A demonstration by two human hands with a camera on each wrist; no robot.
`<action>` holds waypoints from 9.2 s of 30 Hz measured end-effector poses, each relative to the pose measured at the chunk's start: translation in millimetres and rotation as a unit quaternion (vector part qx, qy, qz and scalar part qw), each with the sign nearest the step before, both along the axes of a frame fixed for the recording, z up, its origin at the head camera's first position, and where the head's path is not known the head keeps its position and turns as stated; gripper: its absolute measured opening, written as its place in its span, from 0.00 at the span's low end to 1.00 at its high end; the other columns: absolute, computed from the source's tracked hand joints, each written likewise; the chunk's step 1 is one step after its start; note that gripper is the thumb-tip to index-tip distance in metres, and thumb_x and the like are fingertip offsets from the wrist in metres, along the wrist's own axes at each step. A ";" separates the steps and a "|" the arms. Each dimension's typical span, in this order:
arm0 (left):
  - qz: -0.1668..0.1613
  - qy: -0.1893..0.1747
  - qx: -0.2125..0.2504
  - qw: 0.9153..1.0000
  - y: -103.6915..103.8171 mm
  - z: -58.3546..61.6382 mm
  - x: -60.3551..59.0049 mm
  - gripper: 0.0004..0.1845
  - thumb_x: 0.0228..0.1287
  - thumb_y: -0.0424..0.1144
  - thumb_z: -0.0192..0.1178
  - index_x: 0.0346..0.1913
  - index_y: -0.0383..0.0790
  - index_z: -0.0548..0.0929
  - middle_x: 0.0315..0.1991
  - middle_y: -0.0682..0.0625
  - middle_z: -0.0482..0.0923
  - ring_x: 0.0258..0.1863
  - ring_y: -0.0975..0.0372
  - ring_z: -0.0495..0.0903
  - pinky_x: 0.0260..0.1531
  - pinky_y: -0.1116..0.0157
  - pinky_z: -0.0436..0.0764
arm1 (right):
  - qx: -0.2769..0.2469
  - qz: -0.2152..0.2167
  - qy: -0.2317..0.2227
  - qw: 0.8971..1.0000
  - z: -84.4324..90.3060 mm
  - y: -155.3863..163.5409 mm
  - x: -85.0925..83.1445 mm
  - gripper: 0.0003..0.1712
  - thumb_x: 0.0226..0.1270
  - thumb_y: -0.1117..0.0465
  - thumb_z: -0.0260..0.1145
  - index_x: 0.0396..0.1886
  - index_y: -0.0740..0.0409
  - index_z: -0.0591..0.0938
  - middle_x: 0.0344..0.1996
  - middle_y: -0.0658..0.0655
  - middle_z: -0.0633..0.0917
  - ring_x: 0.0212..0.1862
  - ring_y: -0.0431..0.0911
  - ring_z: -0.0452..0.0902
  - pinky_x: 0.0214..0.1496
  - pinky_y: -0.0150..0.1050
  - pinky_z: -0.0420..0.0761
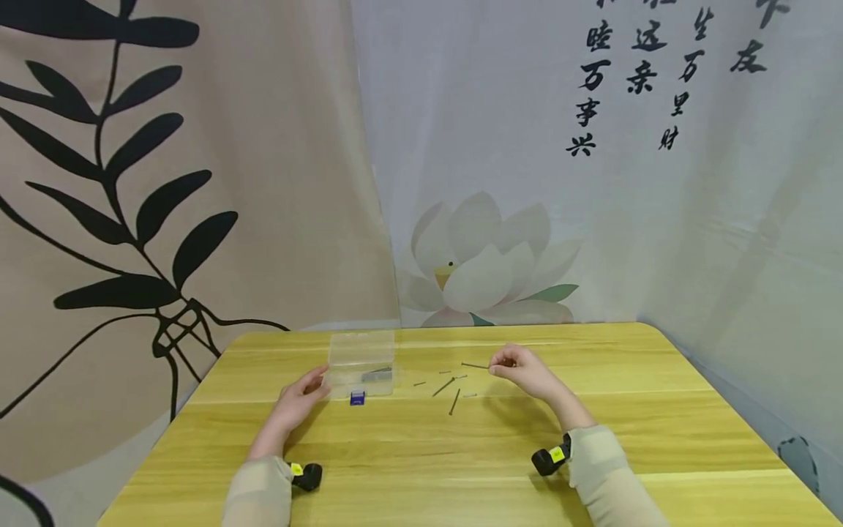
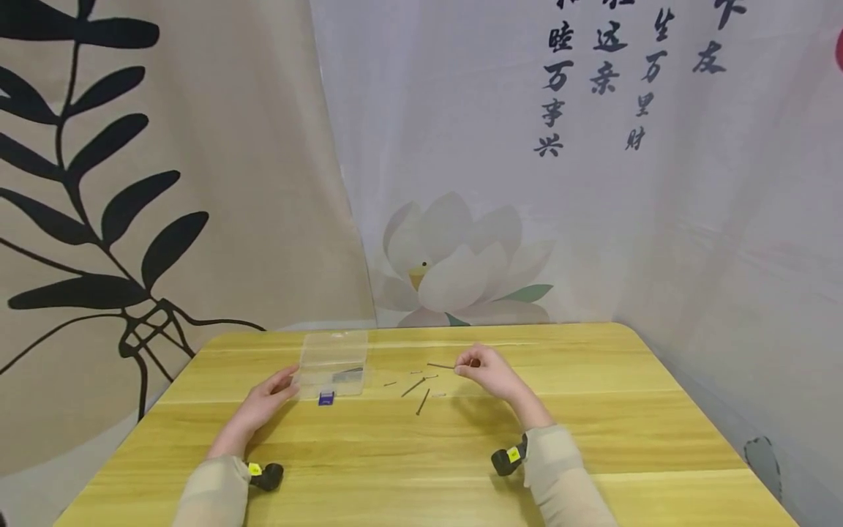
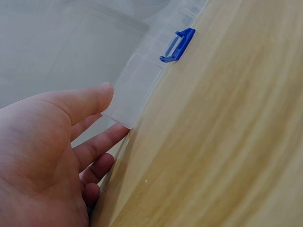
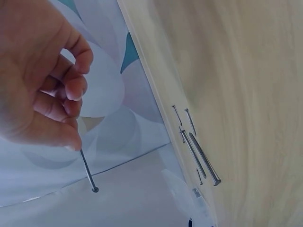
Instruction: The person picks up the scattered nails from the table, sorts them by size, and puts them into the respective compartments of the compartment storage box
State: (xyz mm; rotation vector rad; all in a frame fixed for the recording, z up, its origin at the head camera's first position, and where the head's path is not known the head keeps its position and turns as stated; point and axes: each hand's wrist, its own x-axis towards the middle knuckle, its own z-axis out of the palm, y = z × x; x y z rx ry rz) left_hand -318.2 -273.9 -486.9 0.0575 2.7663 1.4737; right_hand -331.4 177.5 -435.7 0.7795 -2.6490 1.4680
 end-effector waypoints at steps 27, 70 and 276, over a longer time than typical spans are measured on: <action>-0.003 0.018 -0.017 1.000 -3.7 1.6 1.7 0.29 0.74 0.44 0.54 0.73 0.39 0.64 0.66 0.31 0.66 0.66 0.39 0.62 0.64 0.41 0.59 | 0.022 0.068 0.095 0.993 30.8 -92.3 -35.1 0.03 0.69 0.62 0.64 0.34 0.52 0.83 0.31 0.50 0.73 0.31 0.44 0.64 0.33 0.37 0.68; 0.010 0.042 -0.011 0.999 -2.2 -5.4 0.0 0.28 0.73 0.42 0.55 0.72 0.40 0.66 0.64 0.32 0.68 0.64 0.41 0.66 0.63 0.43 0.63 | 0.068 0.088 0.093 0.989 16.2 -174.9 -67.7 0.03 0.68 0.64 0.65 0.32 0.55 0.83 0.32 0.49 0.76 0.33 0.41 0.69 0.38 0.37 0.72; 0.021 0.033 -0.008 0.999 2.2 -4.3 -1.9 0.29 0.72 0.43 0.56 0.72 0.40 0.66 0.64 0.32 0.68 0.64 0.41 0.65 0.63 0.43 0.62 | -0.006 -0.059 0.015 0.998 23.1 -65.8 -101.2 0.12 0.72 0.62 0.61 0.46 0.66 0.84 0.46 0.60 0.77 0.51 0.55 0.72 0.55 0.52 0.73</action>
